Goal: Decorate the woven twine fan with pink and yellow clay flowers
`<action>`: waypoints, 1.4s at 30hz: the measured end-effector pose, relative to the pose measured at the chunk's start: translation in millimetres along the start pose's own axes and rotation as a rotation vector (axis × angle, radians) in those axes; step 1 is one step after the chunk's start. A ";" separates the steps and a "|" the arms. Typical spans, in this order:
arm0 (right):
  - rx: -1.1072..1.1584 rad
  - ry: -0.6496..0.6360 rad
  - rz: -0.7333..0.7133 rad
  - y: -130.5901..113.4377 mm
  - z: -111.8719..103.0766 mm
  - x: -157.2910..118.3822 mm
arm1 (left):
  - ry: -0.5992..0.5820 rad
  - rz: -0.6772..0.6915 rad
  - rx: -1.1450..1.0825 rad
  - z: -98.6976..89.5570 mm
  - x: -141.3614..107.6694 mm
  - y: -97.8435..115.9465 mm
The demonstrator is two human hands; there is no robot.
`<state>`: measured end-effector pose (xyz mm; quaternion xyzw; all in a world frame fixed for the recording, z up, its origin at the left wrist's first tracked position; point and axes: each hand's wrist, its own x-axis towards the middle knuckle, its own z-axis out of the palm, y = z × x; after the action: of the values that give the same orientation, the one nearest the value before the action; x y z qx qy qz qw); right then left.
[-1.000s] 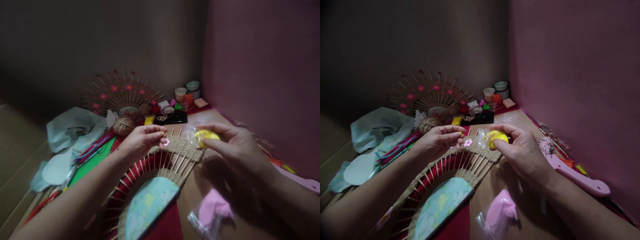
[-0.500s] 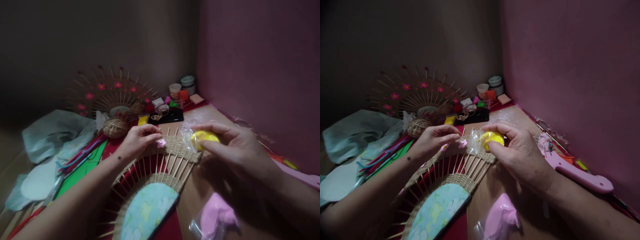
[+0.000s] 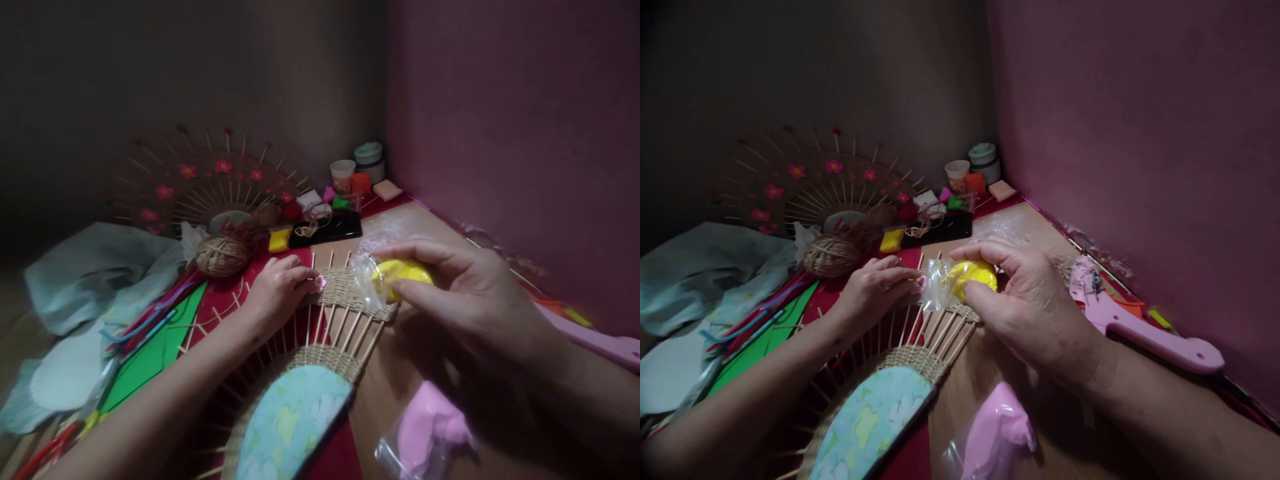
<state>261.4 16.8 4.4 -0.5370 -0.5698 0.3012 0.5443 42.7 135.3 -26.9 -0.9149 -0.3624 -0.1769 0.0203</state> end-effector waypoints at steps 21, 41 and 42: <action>-0.002 -0.013 -0.022 1.1 0.5 -1.0 | -0.058 0.013 -0.003 1.0 -6.5 -2.7; -0.015 -0.006 -0.086 3.4 -0.1 0.3 | -0.219 0.097 0.236 0.2 -21.8 20.6; -0.018 -0.005 -0.091 3.3 -0.1 0.4 | -0.205 0.088 0.232 1.8 -23.0 20.0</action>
<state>262.6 18.0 1.5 -0.5147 -0.5975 0.2726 0.5511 41.2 105.8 -34.6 -0.9347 -0.3400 -0.0385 0.0963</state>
